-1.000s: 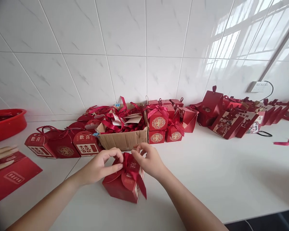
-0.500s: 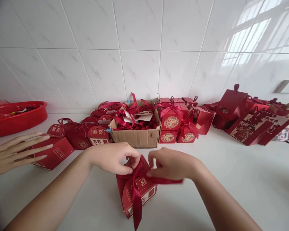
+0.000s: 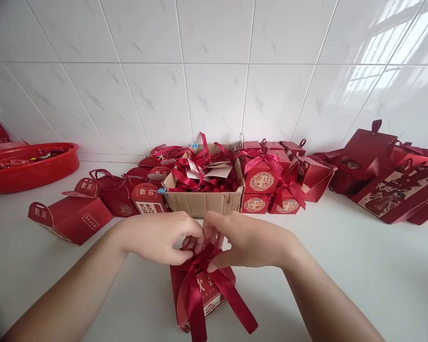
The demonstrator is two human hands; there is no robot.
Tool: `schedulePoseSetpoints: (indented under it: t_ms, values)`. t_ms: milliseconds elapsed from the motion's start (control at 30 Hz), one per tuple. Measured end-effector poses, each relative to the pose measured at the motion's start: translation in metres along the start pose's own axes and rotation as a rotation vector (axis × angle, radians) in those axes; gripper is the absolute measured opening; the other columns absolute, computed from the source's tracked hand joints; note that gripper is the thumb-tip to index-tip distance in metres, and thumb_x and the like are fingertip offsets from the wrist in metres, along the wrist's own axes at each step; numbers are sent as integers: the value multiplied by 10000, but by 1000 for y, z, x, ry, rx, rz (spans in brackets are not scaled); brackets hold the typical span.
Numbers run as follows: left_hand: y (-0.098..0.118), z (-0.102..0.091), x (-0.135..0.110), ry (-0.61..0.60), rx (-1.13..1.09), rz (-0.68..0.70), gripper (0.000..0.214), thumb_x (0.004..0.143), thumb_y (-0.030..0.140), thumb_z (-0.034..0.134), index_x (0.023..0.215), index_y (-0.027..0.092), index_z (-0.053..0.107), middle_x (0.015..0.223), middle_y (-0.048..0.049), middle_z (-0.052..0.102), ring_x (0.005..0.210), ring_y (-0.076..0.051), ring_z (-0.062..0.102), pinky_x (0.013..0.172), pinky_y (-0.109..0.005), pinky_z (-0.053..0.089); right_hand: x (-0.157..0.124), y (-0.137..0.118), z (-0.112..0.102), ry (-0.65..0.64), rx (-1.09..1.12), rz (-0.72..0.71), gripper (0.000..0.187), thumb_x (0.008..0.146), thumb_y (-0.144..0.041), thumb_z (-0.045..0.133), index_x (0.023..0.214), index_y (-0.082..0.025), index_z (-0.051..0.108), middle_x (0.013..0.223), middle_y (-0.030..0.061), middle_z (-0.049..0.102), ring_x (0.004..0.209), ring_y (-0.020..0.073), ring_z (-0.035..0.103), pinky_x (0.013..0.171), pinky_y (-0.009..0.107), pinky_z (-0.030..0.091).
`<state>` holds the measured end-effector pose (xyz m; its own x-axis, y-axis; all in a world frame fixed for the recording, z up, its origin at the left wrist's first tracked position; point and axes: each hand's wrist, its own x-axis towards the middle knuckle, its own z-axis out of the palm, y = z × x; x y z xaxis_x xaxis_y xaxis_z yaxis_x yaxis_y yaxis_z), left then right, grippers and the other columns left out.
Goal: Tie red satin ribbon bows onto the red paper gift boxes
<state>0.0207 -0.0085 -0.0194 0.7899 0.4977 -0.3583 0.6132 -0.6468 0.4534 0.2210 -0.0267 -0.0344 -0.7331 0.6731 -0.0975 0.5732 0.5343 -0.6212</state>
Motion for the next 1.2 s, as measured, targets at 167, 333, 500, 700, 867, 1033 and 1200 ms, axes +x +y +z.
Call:
schedulePoseSetpoints:
  t_ms: [167,333,500,700,867,1033,1200]
  values:
    - [1,-2,-2,-55,10,-4,148,718,126,510,804,190,612,744,24,644,638,-114,571,596,-217,438,-2,-5,6,1,-91,-43,157,784,-77,517,853,-215,549,788,-49,640,639,91,545,534,200,368]
    - [-2,-4,-1,-60,-11,-21,205,722,141,521,878,199,641,840,8,679,713,-138,597,624,-227,448,-3,-7,8,-64,-69,-156,416,814,-19,471,1076,-297,639,1003,-39,668,815,103,604,690,208,427]
    - [-2,-4,1,-82,-19,-3,269,729,127,501,924,216,664,911,6,694,782,-148,612,643,-228,454,-4,-5,12,-97,-110,-175,484,849,-35,444,1159,-350,641,1052,-4,661,848,123,613,718,219,445]
    - [-1,-1,4,-89,-32,-13,220,711,163,525,900,210,627,840,10,677,715,-143,605,598,-219,455,-6,-4,12,-118,-82,-204,589,800,36,432,1172,-376,630,1161,-32,633,950,114,604,776,202,452]
    - [-5,2,5,-104,9,-14,159,706,223,564,858,197,603,853,-2,663,734,-151,602,618,-228,458,-6,-4,12,-121,-71,-200,627,752,68,412,1139,-362,655,1195,-52,610,997,110,589,798,192,445]
    - [-5,-2,5,-69,42,2,182,701,288,623,847,180,601,894,-23,634,820,-173,585,656,-238,454,-6,-5,12,-131,-90,-178,596,742,59,421,1119,-327,675,1216,-50,604,1008,118,583,784,187,439]
    - [-6,-6,6,-127,-7,42,167,747,275,599,881,189,648,793,-1,606,734,-143,559,640,-226,433,-8,-8,10,-122,-102,-175,545,773,26,420,1127,-301,676,1184,-23,624,965,124,592,762,197,434]
